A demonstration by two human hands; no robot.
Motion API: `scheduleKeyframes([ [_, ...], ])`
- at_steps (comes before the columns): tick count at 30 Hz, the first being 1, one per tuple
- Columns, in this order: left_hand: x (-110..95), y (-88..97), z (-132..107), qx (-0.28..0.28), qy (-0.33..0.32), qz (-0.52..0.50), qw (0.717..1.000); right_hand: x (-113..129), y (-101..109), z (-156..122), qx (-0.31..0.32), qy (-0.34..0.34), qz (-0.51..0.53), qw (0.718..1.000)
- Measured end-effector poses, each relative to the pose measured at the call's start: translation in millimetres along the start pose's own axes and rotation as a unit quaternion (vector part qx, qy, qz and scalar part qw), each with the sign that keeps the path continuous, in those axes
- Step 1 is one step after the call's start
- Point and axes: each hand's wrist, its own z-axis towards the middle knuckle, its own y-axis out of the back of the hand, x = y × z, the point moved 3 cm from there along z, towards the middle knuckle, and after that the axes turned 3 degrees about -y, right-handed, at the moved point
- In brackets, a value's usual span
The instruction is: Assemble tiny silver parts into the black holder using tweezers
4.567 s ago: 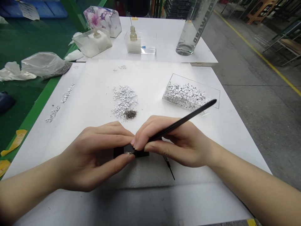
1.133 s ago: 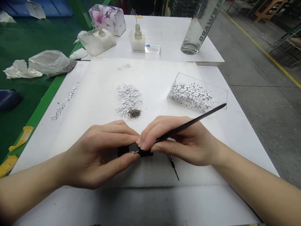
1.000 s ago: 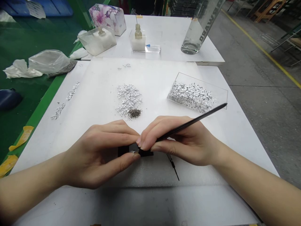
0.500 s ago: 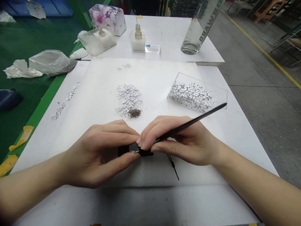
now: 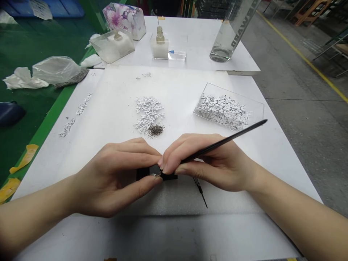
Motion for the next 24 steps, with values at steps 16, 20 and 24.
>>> scheduleKeyframes([
  [16,4.8,-1.8,-2.3,-0.005,-0.030,0.001,1.000,9.4,1.8,2.8,0.048,0.017,-0.057,0.997],
  [20,3.1,-0.9,-0.8,-0.009,-0.029,0.000,1.000,6.3,0.1,4.9,0.038,0.028,-0.047,0.998],
  [24,0.6,0.5,0.8,0.003,0.007,0.006,1.000,0.7,2.6,2.6,-0.044,0.030,0.005,0.999],
])
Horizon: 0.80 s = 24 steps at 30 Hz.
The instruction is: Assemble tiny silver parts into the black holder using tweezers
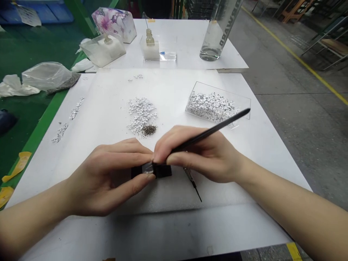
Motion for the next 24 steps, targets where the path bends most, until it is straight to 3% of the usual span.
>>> scheduleKeyframes([
  [3,-0.5,0.1,-1.1,-0.011,-0.003,0.002,1.000,6.9,3.9,-2.6,-0.086,0.015,-0.013,0.996],
  [7,-2.3,-1.7,-3.6,-0.026,-0.011,0.038,0.999,36.3,9.8,-2.3,-0.185,0.013,-0.244,0.952],
  [8,-3.6,-2.3,-3.7,-0.023,-0.010,0.053,0.998,43.1,11.3,-1.7,-0.176,0.003,-0.299,0.938],
  [10,-8.2,-2.9,-2.9,-0.023,-0.022,0.086,0.996,51.6,13.3,-2.0,-0.092,0.009,-0.375,0.922],
  [13,-16.8,-2.4,-0.7,-0.029,-0.031,0.127,0.991,47.8,22.3,-13.7,0.004,0.014,-0.468,0.884],
  [14,-20.4,-1.7,-0.3,-0.032,-0.030,0.137,0.990,43.6,26.3,-20.2,0.011,0.012,-0.507,0.862],
  [19,-46.7,-1.6,-11.5,-0.047,-0.044,0.144,0.988,27.5,27.3,-52.1,-0.011,-0.038,-0.590,0.806],
  [21,-55.8,-8.4,-23.9,-0.031,-0.032,0.114,0.992,30.0,16.0,-57.7,-0.016,-0.038,-0.584,0.811],
  [24,-62.9,-26.8,-45.6,-0.008,-0.025,0.061,0.998,36.2,-6.3,-58.2,0.074,0.012,-0.523,0.849],
])
